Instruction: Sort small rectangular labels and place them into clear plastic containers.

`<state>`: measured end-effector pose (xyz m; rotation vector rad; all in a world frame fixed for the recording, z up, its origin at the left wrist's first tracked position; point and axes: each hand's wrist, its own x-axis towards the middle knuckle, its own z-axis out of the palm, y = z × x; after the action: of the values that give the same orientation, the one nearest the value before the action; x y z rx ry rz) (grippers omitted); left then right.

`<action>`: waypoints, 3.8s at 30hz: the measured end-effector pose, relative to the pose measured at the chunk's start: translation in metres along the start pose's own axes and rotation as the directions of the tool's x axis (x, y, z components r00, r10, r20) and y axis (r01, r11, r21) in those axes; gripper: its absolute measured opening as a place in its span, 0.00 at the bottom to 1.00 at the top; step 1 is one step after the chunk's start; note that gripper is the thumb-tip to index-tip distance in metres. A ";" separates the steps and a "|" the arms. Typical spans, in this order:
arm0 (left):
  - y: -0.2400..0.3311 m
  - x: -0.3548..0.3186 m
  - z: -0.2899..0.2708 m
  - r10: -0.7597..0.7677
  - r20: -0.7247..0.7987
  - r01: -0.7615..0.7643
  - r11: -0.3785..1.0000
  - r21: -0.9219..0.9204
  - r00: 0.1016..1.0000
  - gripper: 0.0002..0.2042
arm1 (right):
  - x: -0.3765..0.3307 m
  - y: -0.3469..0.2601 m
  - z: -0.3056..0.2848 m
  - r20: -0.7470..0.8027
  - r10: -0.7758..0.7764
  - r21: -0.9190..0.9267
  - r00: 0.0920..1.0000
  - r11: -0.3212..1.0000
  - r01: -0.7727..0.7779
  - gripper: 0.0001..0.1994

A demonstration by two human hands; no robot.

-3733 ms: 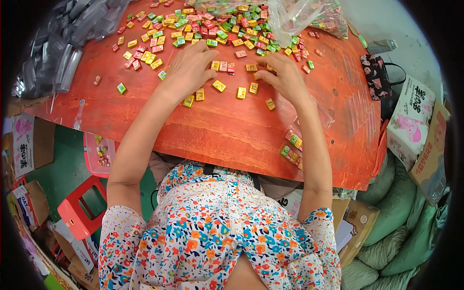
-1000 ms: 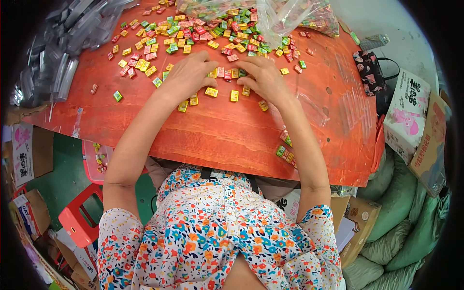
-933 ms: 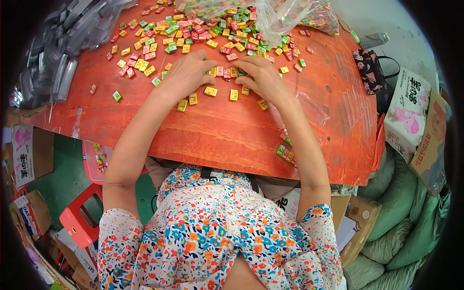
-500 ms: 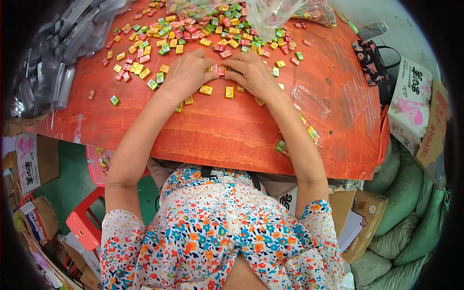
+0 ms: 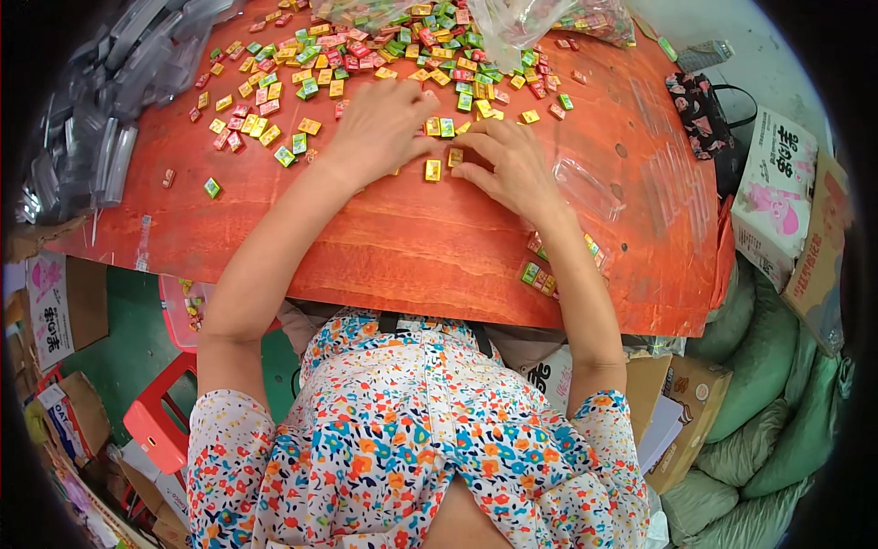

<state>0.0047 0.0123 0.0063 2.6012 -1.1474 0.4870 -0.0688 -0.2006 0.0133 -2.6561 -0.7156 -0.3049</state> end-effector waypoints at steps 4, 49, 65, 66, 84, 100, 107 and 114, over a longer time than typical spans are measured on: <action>0.007 0.009 0.015 0.051 0.024 -0.047 0.988 -0.146 0.998 0.16 | 0.006 0.015 0.010 -0.201 0.099 -0.005 0.975 0.995 -0.102 0.13; 0.035 0.020 -0.016 -0.004 0.141 0.073 0.869 -0.490 0.990 0.11 | -0.024 0.017 -0.026 -0.169 0.103 -0.116 0.980 0.985 -0.124 0.13; 0.142 0.105 0.064 0.396 0.170 -0.282 0.841 -0.463 0.902 0.13 | -0.155 0.082 -0.073 -0.165 0.514 0.015 0.842 0.855 -0.519 0.17; 0.138 0.102 0.064 0.397 0.123 -0.288 0.816 -0.501 0.910 0.14 | -0.154 0.081 -0.074 -0.138 0.548 0.049 0.825 0.836 -0.547 0.17; 0.119 0.070 0.065 0.452 0.189 -0.415 0.886 -0.207 0.872 0.38 | -0.155 0.069 -0.043 0.001 0.397 -0.182 0.918 0.902 -0.390 0.29; 0.114 0.078 0.068 0.448 0.007 -0.422 0.847 -0.325 0.894 0.07 | -0.136 0.068 -0.025 0.025 0.369 -0.299 0.929 0.890 -0.345 0.34; 0.115 0.077 0.074 0.565 -0.110 -0.575 0.793 -0.199 0.817 0.14 | -0.134 0.067 -0.031 0.066 0.380 -0.302 0.922 0.889 -0.345 0.35; 0.116 0.075 0.061 0.475 -0.109 -0.487 0.837 -0.250 0.873 0.16 | -0.161 0.064 -0.071 -0.079 0.505 0.051 0.860 0.863 -0.502 0.32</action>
<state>-0.0225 -0.1354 -0.0085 2.0484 -1.7302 0.4390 -0.1797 -0.3514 0.0109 -2.6602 0.0219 -0.2589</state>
